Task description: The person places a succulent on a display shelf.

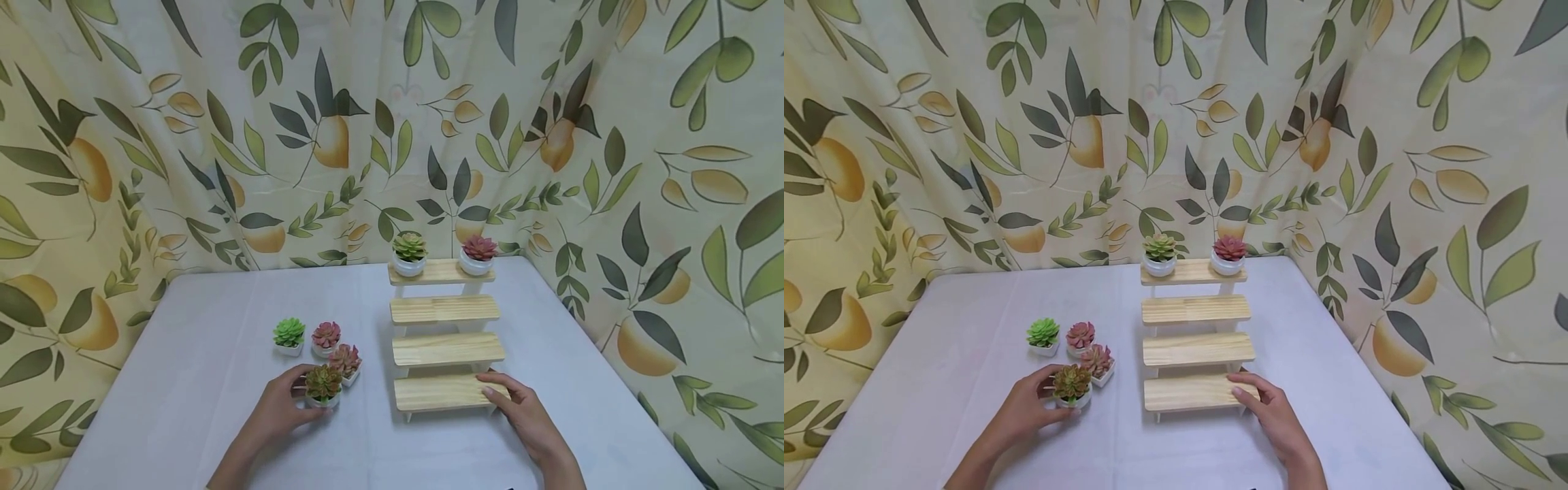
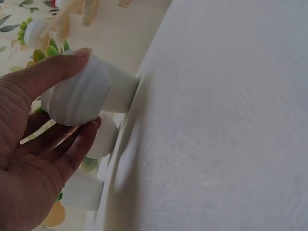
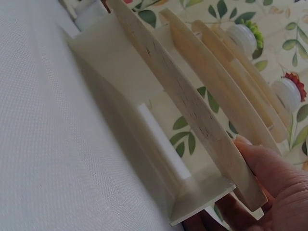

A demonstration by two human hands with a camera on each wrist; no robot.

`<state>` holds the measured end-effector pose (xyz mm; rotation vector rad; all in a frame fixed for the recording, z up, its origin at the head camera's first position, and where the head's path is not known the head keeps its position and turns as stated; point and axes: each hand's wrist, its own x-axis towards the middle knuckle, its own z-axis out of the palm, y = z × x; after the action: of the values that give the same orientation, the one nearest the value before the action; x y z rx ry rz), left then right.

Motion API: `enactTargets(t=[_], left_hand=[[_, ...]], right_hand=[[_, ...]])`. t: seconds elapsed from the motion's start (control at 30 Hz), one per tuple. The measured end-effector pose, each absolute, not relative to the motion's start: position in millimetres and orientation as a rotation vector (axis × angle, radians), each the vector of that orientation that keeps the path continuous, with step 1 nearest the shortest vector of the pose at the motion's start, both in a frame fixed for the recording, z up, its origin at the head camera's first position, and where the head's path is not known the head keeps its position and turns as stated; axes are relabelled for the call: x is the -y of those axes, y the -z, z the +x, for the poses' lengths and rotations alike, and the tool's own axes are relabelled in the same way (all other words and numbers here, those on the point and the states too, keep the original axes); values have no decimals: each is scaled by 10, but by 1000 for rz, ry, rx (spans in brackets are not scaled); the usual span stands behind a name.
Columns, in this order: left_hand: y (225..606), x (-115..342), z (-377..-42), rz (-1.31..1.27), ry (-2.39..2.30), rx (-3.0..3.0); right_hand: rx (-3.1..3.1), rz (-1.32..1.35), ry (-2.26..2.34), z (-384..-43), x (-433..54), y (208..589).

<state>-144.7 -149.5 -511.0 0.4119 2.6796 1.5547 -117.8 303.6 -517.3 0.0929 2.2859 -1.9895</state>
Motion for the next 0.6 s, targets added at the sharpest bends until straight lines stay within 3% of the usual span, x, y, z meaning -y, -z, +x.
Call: enactTargets(t=[0.4,0.6], left_hand=[[4967,1452,-1423,230,-1678,-2590],[4865,1421,-1463,261,-1750,-2580]], right_hand=[[-2276,98,2007,-1173,-3030,5164],[-2277,88,2011,-1171,-3028,5163]])
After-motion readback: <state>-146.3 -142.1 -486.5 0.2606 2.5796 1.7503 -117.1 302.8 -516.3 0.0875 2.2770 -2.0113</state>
